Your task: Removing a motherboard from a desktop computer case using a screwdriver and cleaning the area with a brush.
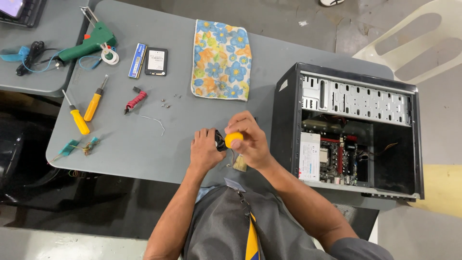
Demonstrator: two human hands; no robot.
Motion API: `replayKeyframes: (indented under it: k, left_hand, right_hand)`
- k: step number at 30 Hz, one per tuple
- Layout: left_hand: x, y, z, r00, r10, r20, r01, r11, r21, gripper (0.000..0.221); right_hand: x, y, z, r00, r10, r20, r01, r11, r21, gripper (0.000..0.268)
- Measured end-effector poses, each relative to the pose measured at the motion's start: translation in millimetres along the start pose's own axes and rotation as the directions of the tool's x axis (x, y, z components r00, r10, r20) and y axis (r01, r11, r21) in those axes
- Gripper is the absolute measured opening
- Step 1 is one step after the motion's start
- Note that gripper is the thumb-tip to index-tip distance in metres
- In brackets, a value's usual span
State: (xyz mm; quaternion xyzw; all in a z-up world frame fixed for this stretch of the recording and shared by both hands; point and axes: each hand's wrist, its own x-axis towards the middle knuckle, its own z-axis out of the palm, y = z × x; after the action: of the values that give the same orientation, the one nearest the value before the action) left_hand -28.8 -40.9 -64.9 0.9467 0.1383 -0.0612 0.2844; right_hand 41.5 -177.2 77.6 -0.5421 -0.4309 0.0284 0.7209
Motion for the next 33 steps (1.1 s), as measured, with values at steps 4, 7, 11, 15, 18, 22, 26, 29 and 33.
replayKeyframes:
  k: [4, 7, 11, 15, 18, 22, 26, 29, 33]
  left_hand:
    - [-1, 2, 0, 1.0, -0.013, -0.003, 0.013, 1.0, -0.026, 0.08]
    - [-4, 1, 3, 0.997, 0.029, -0.065, -0.03, 1.0, -0.01, 0.072]
    - [-4, 4, -4, 0.998, 0.025, -0.049, -0.026, 0.999, -0.033, 0.077]
    - [-4, 2, -8, 0.998, 0.037, -0.053, -0.04, 0.998, -0.043, 0.074]
    - [-6, 2, -11, 0.998, 0.05, -0.049, -0.052, 0.998, -0.044, 0.075]
    - [-1, -2, -4, 0.999, 0.046, -0.027, -0.047, 0.998, -0.041, 0.079]
    - [0, -2, -6, 0.999, 0.021, 0.041, -0.02, 0.999, -0.042, 0.082]
    - [1, -4, -7, 0.998, 0.019, 0.053, -0.018, 0.999, -0.029, 0.081]
    - [2, -10, -1, 0.997, 0.018, 0.068, -0.02, 1.0, 0.02, 0.082]
  right_hand:
    - [10, -5, -2, 0.993, 0.112, -0.031, -0.109, 0.989, 0.095, 0.038]
    - [8, 7, -5, 0.993, 0.116, 0.001, -0.109, 0.933, 0.344, 0.037]
    - [9, 11, -4, 0.997, 0.01, 0.073, -0.036, 0.93, 0.365, 0.033]
    - [15, 2, -6, 0.996, 0.01, 0.09, -0.021, 0.993, 0.117, 0.031]
    - [16, 0, -5, 0.995, 0.058, 0.085, -0.071, 0.985, 0.157, 0.038]
    - [14, 1, 1, 0.992, 0.09, 0.088, -0.114, 0.942, 0.317, 0.033]
    - [3, 15, -1, 0.991, 0.042, 0.126, -0.094, 0.894, 0.437, 0.03]
    - [2, 17, 0, 0.995, 0.003, 0.097, -0.035, 0.946, 0.323, 0.036]
    - [-5, 16, -2, 0.996, 0.055, 0.069, -0.062, 0.993, 0.102, 0.027]
